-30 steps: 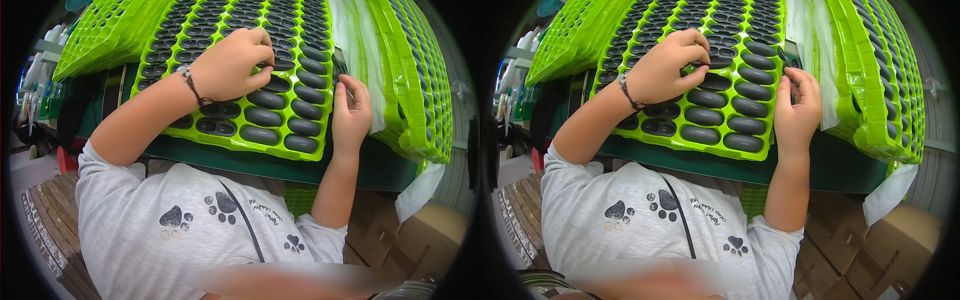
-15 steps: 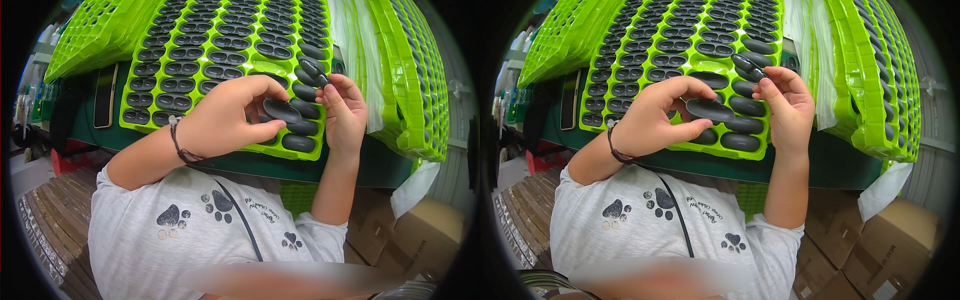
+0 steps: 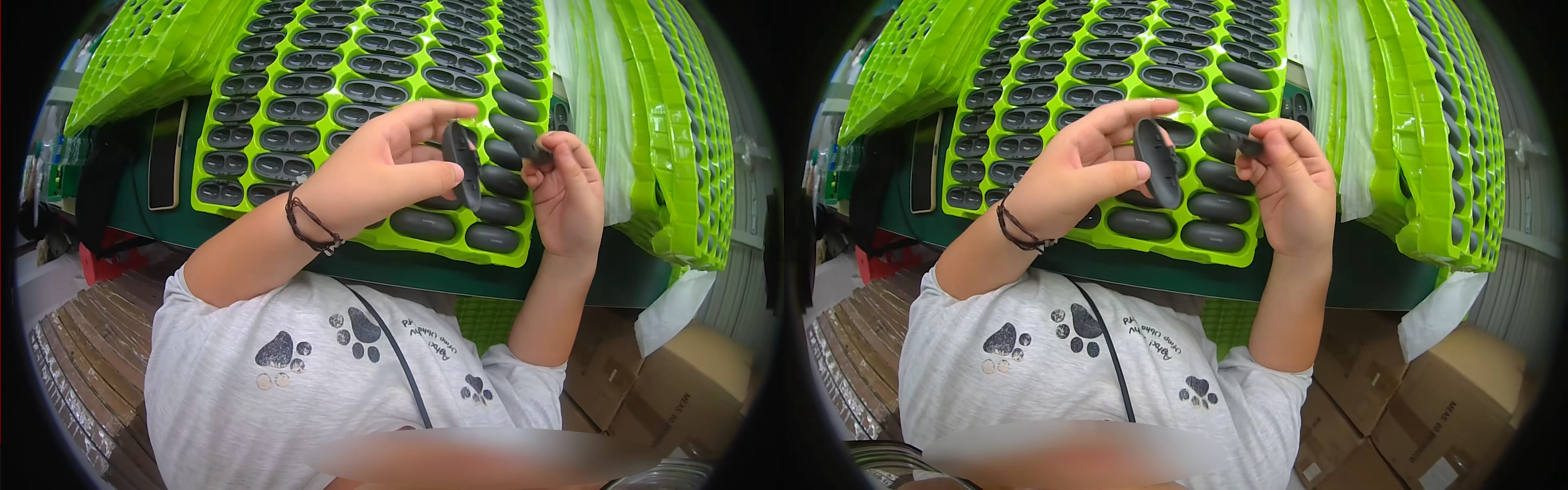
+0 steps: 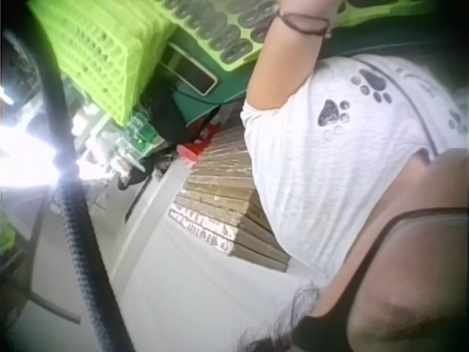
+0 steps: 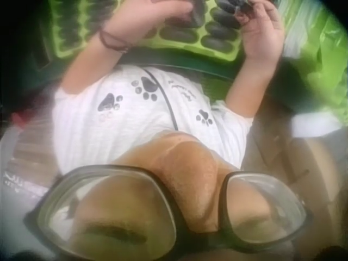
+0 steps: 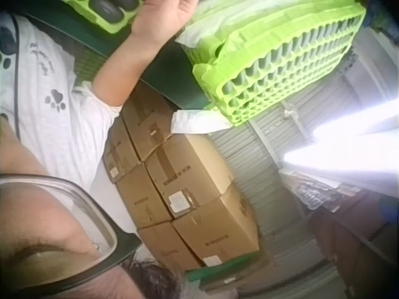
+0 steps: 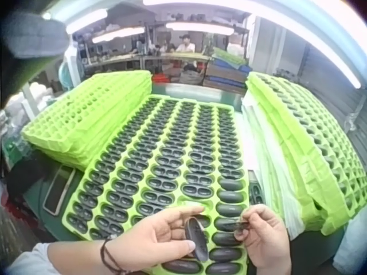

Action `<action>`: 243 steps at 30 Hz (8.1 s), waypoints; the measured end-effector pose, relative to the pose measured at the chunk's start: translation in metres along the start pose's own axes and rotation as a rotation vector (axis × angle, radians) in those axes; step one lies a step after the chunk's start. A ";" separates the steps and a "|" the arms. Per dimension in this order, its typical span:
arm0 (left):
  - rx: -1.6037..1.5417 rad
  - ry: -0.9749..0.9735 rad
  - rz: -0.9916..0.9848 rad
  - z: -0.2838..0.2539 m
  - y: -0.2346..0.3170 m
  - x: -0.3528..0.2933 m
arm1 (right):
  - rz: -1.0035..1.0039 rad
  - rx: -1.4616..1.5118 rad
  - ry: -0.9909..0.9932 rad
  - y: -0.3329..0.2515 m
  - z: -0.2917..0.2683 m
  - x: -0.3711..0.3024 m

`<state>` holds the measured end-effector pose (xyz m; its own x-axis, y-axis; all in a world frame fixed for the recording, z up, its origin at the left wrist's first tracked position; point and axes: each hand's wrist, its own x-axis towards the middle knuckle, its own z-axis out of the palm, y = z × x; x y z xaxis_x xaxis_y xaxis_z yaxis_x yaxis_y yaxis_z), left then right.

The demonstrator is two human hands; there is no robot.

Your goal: The person assembles small black plastic components by hand, placing them into a green tray.

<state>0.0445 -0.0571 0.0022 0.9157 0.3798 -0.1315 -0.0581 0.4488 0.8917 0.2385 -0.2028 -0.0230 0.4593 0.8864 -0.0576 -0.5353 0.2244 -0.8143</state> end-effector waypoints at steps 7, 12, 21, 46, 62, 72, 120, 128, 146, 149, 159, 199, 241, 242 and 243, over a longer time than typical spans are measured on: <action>0.003 0.039 -0.068 -0.008 -0.001 0.003 | -0.097 -0.291 -0.235 -0.002 0.026 0.001; 0.015 0.015 0.039 -0.007 -0.002 0.001 | 0.125 -0.489 -0.096 -0.009 0.056 0.009; 0.116 -0.010 0.158 -0.004 -0.006 0.001 | 0.140 -0.264 -0.064 0.006 0.052 0.019; 0.286 0.168 0.067 -0.006 -0.007 0.002 | -0.217 -0.874 -0.010 0.016 0.052 0.005; 0.662 0.233 0.560 -0.006 -0.017 0.007 | -0.231 -1.001 -0.014 0.019 0.053 -0.004; 0.688 0.238 0.653 -0.007 -0.022 0.006 | -0.219 -1.007 -0.074 0.024 0.052 -0.001; 0.431 0.244 0.622 0.005 -0.010 0.001 | -0.246 -0.843 0.114 0.024 0.072 -0.010; 0.462 0.184 0.567 0.004 -0.015 0.004 | -0.182 -0.729 -0.002 0.020 0.047 -0.006; 1.021 0.194 0.525 -0.050 0.033 0.008 | -0.388 -1.331 0.125 0.012 -0.010 -0.047; 0.838 0.189 0.349 -0.062 0.039 0.015 | -0.502 -1.348 0.212 0.029 -0.007 -0.054; 0.973 0.172 0.488 -0.063 0.027 0.044 | -0.484 -1.573 0.308 0.028 -0.035 -0.054; 1.586 -0.095 0.392 -0.051 0.026 -0.082 | -0.441 -1.498 0.509 0.047 -0.030 -0.048; 1.522 0.086 0.519 -0.060 0.021 -0.063 | -0.384 -1.359 0.555 0.044 -0.029 -0.050; 1.468 0.096 0.518 -0.062 0.019 -0.062 | -0.381 -1.365 0.557 0.045 -0.029 -0.050; 1.416 0.107 0.517 -0.063 0.018 -0.062 | -0.380 -1.365 0.555 0.045 -0.029 -0.050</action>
<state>-0.0380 -0.0215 -0.0009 0.8789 0.3308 0.3438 0.1218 -0.8523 0.5087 0.2123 -0.2491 -0.0737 0.7814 0.5345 0.3220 0.5739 -0.4130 -0.7071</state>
